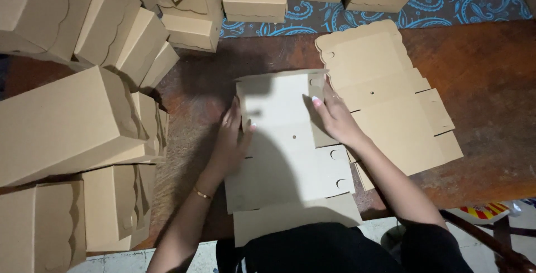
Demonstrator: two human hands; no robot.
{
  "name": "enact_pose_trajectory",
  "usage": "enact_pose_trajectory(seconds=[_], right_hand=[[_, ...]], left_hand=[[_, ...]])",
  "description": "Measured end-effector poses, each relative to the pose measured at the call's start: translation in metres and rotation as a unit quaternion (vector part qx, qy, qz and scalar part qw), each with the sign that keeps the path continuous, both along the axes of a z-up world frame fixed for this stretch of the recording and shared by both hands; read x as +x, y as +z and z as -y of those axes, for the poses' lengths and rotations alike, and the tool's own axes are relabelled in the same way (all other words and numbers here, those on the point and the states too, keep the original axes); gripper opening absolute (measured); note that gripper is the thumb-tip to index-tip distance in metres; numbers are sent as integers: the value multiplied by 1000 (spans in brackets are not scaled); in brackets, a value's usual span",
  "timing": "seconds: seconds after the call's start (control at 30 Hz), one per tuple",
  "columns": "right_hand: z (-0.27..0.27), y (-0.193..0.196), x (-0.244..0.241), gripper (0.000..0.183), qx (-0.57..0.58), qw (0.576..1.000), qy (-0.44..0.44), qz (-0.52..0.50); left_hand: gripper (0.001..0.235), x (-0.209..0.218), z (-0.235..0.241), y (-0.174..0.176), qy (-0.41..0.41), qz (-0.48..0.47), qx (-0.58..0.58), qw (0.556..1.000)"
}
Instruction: The person assembles a flat cardboard box by folding along pre-scored lines and tucking tabs into slots. They complete one box and place it on a stack of finished boxes on the table.
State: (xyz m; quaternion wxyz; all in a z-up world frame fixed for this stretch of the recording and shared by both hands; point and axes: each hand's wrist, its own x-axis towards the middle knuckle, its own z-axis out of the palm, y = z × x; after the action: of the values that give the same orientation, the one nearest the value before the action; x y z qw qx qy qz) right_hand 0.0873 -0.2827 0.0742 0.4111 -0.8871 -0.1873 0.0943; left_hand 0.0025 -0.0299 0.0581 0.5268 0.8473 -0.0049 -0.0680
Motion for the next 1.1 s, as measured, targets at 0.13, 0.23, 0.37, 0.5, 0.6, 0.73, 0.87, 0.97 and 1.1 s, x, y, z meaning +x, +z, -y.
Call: enact_pose_trajectory(seconds=[0.13, 0.23, 0.37, 0.5, 0.6, 0.73, 0.87, 0.97, 1.1], right_hand=[[13, -25, -7, 80, -235, 969, 14, 72], [10, -25, -17, 86, -321, 942, 29, 95], [15, -29, -23, 81, -21, 994, 111, -13], [16, -46, -13, 86, -37, 987, 158, -14], [7, -59, -11, 92, -204, 958, 197, 35], [-4, -56, -16, 101, -273, 941, 195, 39], [-14, -58, -20, 115, -331, 925, 171, 78], [-19, -55, -23, 114, -348, 919, 161, 95], [-19, -56, -25, 111, -344, 924, 143, 86]], left_hand=[[67, 3, 1, -20, -70, 37, 179, 981], [64, 4, 2, -56, -122, 38, 354, 927], [72, 0, 9, -60, -102, 81, 399, 907], [77, -2, 12, -53, -103, 90, 410, 902], [81, 0, 10, -74, -106, 113, 429, 890], [81, -1, 9, -68, -108, 106, 406, 901], [93, 2, 11, -81, -102, 130, 405, 899], [98, 2, 13, -86, -103, 135, 411, 896], [98, 0, 13, -73, -99, 121, 400, 903]])
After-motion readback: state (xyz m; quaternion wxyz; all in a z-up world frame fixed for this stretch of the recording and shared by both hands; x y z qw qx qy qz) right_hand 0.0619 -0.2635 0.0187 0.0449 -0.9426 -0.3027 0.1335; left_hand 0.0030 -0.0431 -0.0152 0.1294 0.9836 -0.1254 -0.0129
